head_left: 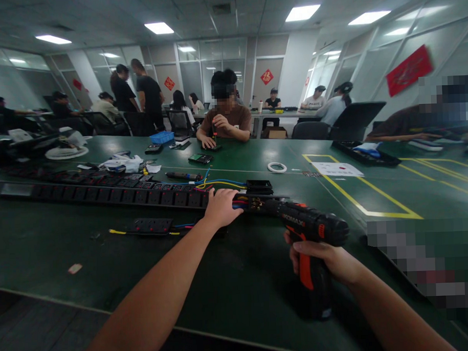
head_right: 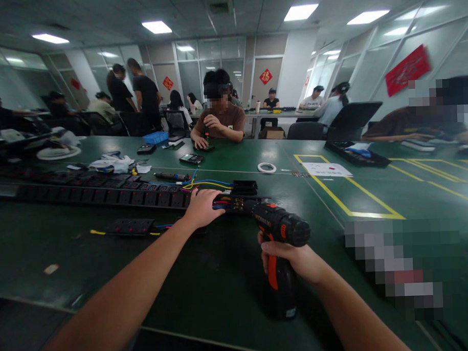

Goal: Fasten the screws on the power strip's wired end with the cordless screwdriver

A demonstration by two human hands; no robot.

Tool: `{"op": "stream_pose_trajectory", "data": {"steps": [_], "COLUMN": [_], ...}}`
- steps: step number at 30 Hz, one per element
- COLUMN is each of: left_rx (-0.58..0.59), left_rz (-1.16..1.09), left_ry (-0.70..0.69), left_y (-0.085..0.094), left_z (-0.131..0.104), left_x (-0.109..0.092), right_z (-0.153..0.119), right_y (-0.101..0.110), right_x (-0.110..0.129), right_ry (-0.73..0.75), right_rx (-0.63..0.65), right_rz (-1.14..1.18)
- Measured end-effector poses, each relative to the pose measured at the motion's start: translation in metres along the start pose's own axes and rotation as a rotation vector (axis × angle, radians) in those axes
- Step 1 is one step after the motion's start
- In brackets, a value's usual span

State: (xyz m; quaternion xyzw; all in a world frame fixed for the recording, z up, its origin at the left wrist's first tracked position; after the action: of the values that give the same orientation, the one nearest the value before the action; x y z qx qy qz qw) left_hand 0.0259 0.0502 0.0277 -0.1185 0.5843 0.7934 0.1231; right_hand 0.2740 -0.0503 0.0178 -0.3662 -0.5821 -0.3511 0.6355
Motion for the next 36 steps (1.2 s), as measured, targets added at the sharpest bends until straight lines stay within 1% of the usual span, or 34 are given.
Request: {"op": "stream_pose_trajectory", "data": {"steps": [7,17,36], "left_rx": [0.004,0.018,0.022], "left_rz": [0.000,0.005,-0.007], "left_ry": [-0.001,0.008,0.011], "left_y": [-0.0015,-0.0006,0.0013], "left_z": [0.0003,0.0002,0.0002], "left_x": [0.0010,-0.0001,-0.0006], "right_z": [0.0004,0.0006,0.0006], "right_y": [-0.0018,-0.0003,0.0001], "right_x": [0.0007,0.0024,0.0035], "right_ry": [-0.005,-0.008,0.006], "right_rx": [0.006,-0.026,0.006], "right_rz": [-0.015,-0.015,-0.029]}}
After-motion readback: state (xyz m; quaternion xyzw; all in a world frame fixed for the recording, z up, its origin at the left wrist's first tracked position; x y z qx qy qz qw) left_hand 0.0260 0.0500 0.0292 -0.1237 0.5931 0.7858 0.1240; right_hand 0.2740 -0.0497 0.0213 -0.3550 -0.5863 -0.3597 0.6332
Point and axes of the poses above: each hand's wrist, its own z-axis towards the middle knuckle, its own y-axis out of the back of the hand, x = y × z, the point moved 6 cm from there along z, towards the middle knuckle, and after that the axes turned 15 degrees about y, right-handed, at the moved point
